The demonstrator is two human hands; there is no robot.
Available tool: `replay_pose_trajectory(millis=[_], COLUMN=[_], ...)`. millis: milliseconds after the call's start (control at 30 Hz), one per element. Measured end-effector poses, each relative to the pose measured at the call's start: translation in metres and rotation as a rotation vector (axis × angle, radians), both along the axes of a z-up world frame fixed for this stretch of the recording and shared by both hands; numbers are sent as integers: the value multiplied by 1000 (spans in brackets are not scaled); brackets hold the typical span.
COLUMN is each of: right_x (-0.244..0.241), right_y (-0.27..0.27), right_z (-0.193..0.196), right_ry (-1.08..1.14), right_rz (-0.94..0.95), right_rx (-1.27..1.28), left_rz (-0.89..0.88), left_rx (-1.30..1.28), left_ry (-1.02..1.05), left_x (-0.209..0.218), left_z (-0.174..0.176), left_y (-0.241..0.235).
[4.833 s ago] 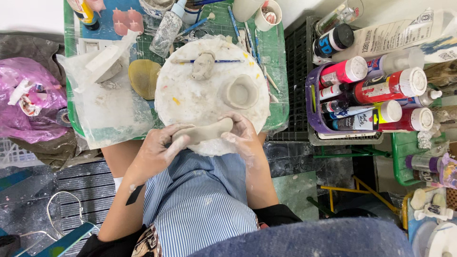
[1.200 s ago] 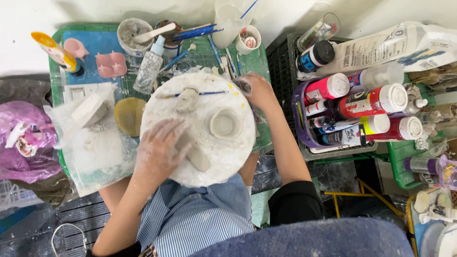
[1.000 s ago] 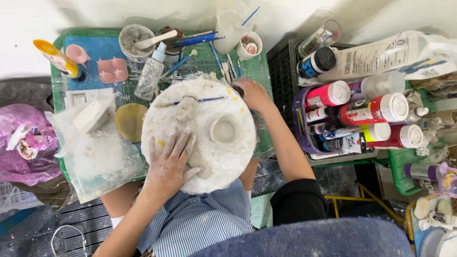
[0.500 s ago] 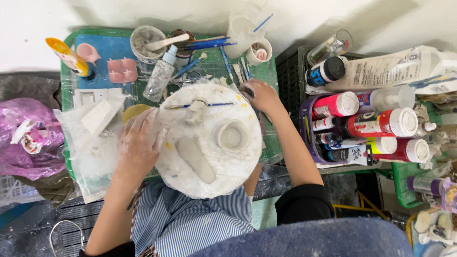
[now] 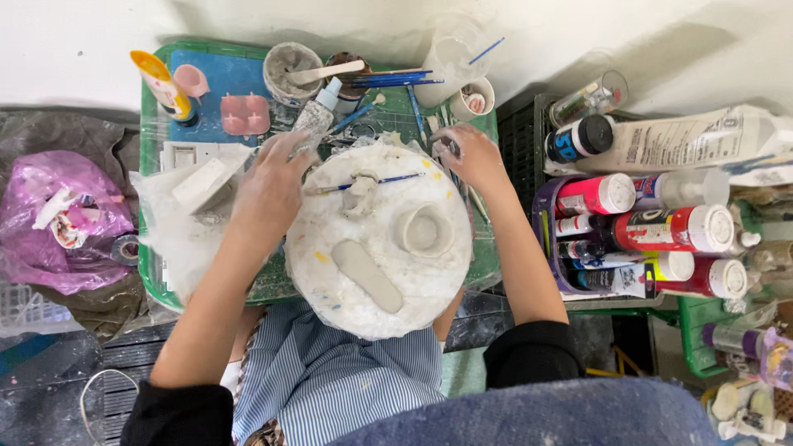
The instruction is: The person shapes a small piece of clay by hand on a white board, using their fingers and palms to roll and flatten it. They then use a tool to trim the edges of the clay piece and spray it with a bottle before attaching it to a small clay cup.
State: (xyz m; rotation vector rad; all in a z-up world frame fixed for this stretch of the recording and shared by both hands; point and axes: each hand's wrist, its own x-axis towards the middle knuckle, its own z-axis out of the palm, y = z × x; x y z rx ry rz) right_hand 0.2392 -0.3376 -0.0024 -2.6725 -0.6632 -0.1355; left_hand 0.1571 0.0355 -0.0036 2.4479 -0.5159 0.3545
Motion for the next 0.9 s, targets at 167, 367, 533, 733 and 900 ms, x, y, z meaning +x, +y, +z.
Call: replay_pose_trajectory(millis=[167,367,533,733,900], right_x=[-5,-10,16,61,83], right_y=[36,79,123,190,223], right_z=[49,62,42,-25,-50], right_ry=[177,6,76,-22,56], right_rz=[-144,150,231,447,530], right_rx=[42,-5,-28,-453,-669], left_rz=[190,310,321,370,338], left_rx=[239,-27,-182,-127,-236], left_ry=[-220,305,56,16,29], left_x=[56,52,37,33,5], left_z=[-51,-32,-36,-49,-31], left_y=[-19,-15,-6,-5,-16])
